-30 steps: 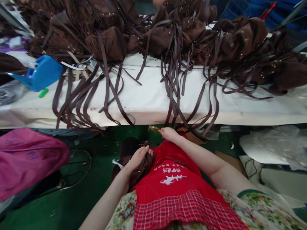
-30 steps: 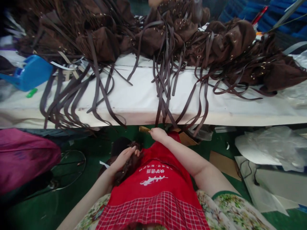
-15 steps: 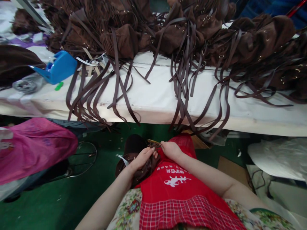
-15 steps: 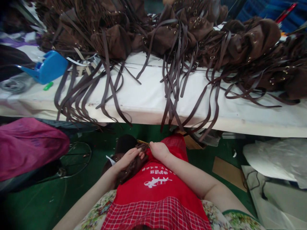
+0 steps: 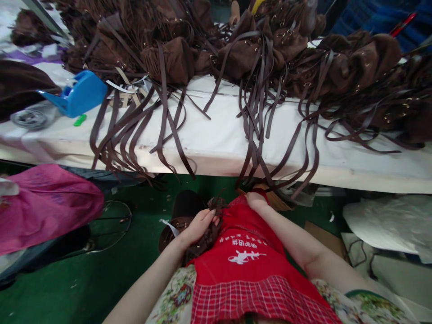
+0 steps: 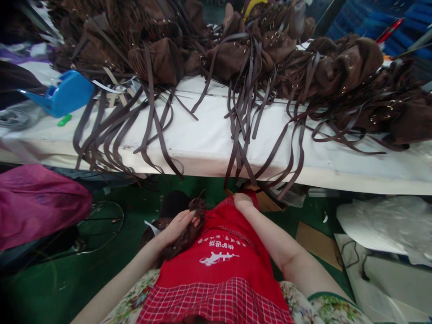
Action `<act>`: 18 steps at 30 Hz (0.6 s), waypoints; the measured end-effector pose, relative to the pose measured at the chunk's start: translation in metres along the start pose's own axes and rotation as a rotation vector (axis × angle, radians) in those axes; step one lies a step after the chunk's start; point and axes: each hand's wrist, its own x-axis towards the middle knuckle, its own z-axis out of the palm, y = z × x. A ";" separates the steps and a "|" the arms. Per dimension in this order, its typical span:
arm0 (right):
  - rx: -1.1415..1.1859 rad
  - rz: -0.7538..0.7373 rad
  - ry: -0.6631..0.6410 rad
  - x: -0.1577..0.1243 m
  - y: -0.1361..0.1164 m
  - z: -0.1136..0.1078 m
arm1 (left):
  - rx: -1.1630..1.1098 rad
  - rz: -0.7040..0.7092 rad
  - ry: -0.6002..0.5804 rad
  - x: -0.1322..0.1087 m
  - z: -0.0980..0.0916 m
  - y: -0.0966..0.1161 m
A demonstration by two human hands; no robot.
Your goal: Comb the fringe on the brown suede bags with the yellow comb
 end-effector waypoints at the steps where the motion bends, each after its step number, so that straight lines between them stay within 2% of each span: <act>1: 0.012 -0.001 0.014 -0.001 0.007 -0.004 | -0.009 0.022 0.004 -0.002 -0.002 0.001; 4: 0.049 -0.058 0.065 -0.015 0.010 -0.016 | -0.085 0.020 0.008 -0.001 -0.005 0.001; 10: 0.232 -0.449 0.250 -0.072 -0.036 -0.022 | -0.165 -0.019 0.012 0.008 0.002 -0.001; 13: 0.106 -0.489 0.228 -0.086 -0.055 -0.015 | -0.176 -0.056 0.016 0.008 0.004 0.001; 18: -0.074 -0.471 0.112 -0.078 -0.068 -0.001 | -0.116 -0.036 -0.081 0.001 0.005 0.012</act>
